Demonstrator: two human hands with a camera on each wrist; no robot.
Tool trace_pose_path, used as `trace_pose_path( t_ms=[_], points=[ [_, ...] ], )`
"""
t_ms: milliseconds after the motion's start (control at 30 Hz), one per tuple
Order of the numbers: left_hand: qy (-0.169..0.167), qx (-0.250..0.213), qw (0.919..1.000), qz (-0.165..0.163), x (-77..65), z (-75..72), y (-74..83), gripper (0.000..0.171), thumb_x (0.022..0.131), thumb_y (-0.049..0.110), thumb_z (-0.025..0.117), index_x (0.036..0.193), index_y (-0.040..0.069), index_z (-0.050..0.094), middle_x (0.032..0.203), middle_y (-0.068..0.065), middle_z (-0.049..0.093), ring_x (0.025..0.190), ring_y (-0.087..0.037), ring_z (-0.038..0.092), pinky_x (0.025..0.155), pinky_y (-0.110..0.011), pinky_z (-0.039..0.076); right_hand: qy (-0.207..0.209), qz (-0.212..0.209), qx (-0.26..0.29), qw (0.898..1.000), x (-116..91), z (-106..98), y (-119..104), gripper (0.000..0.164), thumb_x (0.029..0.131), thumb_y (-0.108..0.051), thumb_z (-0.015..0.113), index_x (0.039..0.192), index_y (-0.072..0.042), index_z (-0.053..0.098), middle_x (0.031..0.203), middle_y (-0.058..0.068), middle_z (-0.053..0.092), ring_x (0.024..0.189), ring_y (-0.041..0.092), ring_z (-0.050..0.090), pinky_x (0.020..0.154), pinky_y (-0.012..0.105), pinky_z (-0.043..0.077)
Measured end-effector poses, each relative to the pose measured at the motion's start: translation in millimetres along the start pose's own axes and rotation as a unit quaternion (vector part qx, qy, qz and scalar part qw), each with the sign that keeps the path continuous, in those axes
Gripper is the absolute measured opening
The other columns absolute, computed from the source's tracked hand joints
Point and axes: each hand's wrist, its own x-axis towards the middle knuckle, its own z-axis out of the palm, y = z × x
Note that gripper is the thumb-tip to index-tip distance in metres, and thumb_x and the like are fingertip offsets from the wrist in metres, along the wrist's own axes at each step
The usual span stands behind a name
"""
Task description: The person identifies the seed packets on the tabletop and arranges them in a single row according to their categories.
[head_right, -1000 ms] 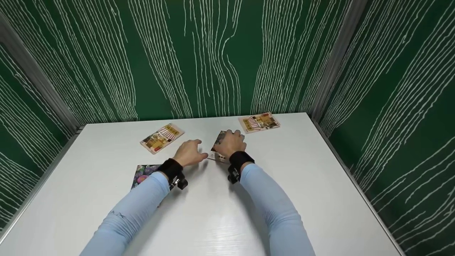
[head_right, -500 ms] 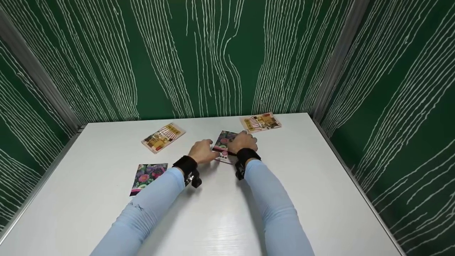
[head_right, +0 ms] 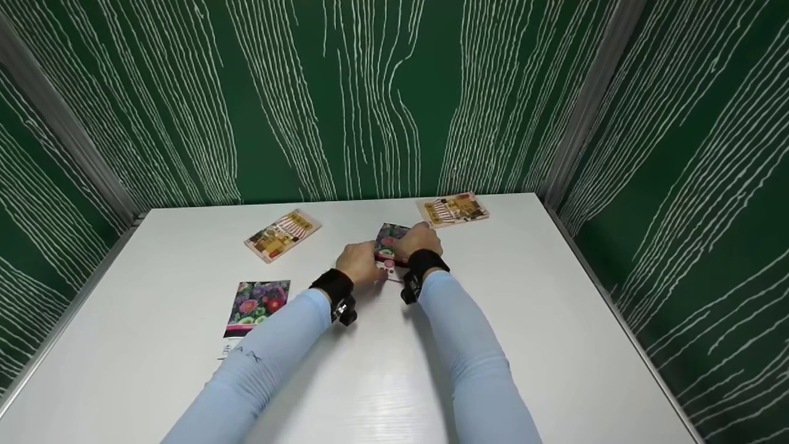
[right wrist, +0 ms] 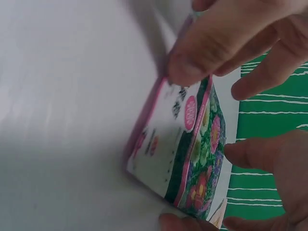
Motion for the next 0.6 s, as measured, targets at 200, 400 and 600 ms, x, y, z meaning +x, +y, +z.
trace_pose_path(
  t_ms=[200,400,600],
  points=[
    [-0.004,-0.010,0.9999,-0.009,5.8,7.4,-2.8,0.051,0.073,0.035,0.096,0.117,0.015,0.080,0.124,-0.018,0.079,0.121,-0.039,0.068,0.093,-0.049,0.062,-0.008,0.016,0.058,0.998,-3.0,-3.4,-5.5,0.046,0.094,-0.039,0.072,0.118,0.000,0.071,0.104,0.010,0.066,0.093,0.028,0.060,0.080,0.040,0.052],
    [-0.012,-0.013,0.9998,-0.010,3.5,3.0,-3.9,0.041,0.074,0.034,0.097,0.105,0.014,0.081,0.121,-0.018,0.079,0.119,-0.036,0.069,0.093,-0.048,0.062,-0.022,0.045,0.125,0.991,-4.4,-5.2,-2.5,0.039,0.095,-0.033,0.073,0.116,-0.002,0.068,0.103,0.008,0.061,0.089,0.026,0.058,0.072,0.036,0.047],
    [-0.004,-0.009,0.9999,0.009,8.9,7.0,-9.9,0.045,0.071,0.035,0.097,0.106,0.013,0.081,0.115,-0.014,0.081,0.112,-0.034,0.073,0.089,-0.046,0.063,-0.017,0.061,0.130,0.989,1.1,-0.7,3.7,0.040,0.099,-0.034,0.074,0.122,-0.001,0.074,0.115,0.011,0.070,0.098,0.026,0.063,0.077,0.034,0.053]
  ],
)
